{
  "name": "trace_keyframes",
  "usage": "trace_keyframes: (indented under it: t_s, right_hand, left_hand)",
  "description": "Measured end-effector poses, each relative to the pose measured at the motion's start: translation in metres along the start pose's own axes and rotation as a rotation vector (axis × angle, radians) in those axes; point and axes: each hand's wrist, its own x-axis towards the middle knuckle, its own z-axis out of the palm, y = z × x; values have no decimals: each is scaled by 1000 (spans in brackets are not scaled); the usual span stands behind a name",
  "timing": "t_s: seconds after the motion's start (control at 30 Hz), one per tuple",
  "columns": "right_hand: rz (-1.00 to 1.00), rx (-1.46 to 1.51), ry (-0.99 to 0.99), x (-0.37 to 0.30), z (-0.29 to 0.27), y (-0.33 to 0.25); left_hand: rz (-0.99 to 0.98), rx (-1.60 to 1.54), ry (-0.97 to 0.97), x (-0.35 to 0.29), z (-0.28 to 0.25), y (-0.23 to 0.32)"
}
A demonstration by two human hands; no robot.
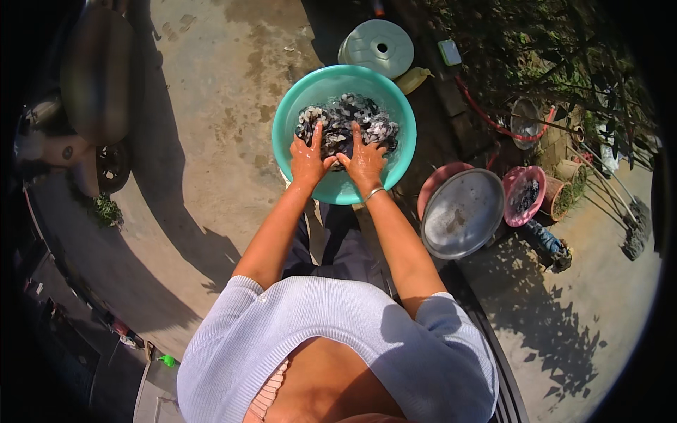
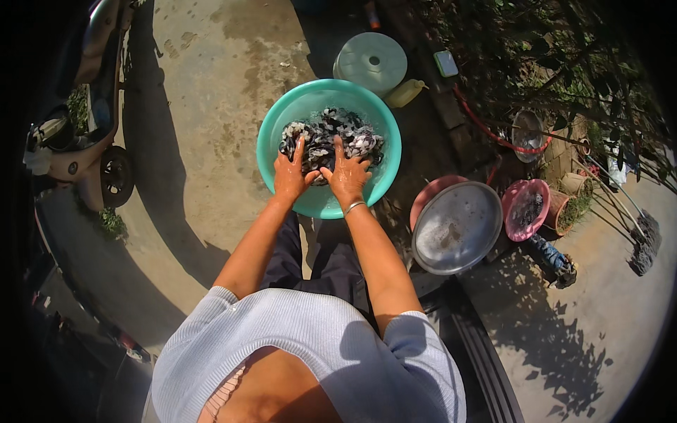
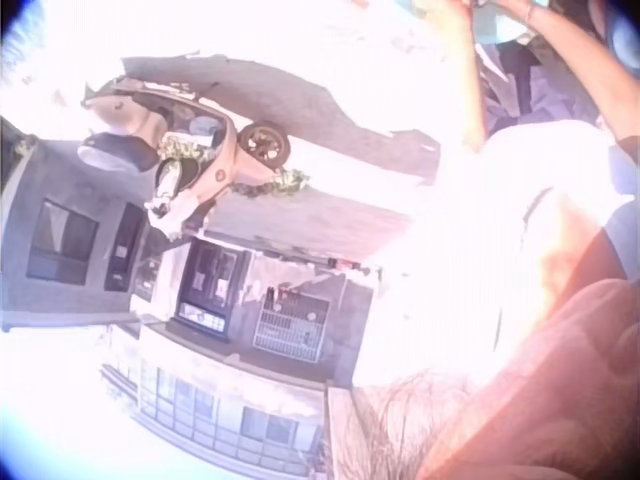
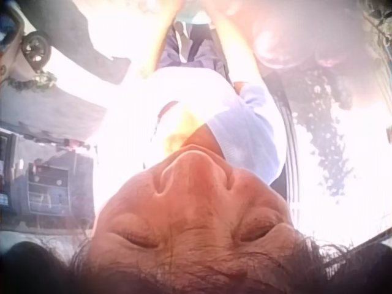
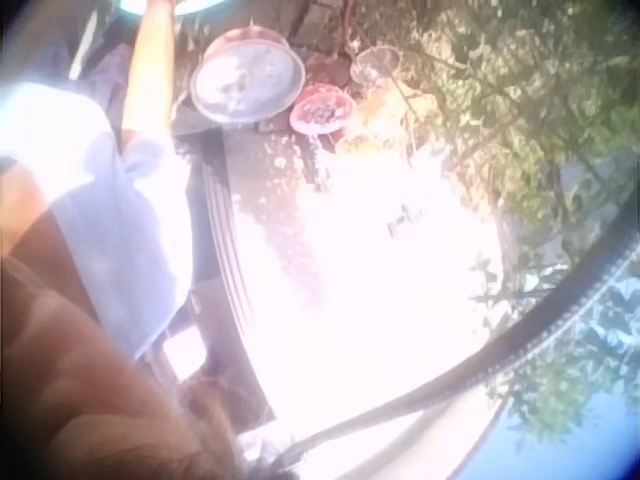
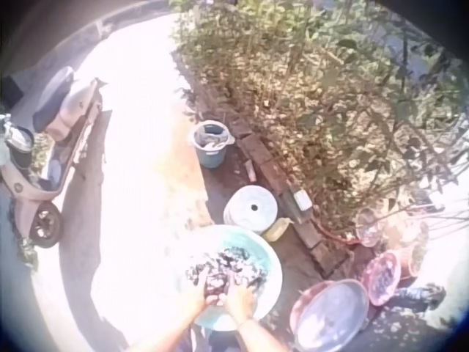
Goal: The person washes a floral-patterned garment by hand in a pink basin, rinses it in a green basin, and hangs it on a clothesline using a blue hanger. The person repeats this process for a second floral-patterned garment. The task involves scrubbing, wringing, and hanging the clothes outdoors.
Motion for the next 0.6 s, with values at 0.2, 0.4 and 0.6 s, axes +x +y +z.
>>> trace_keyframes:
  t_s: [0.2,0.4,0.6]
  right_hand:
    - [14,167,-198,47,40,-2]
    - [63,28,-268,81,162,21]
    - [75,-618,-13,82,188,34]
  left_hand:
    - [-212,-152,-452,43,33,-18]
    - [-65,224,-405,69,48,-10]
    - [-178,264,-405,70,36,19]
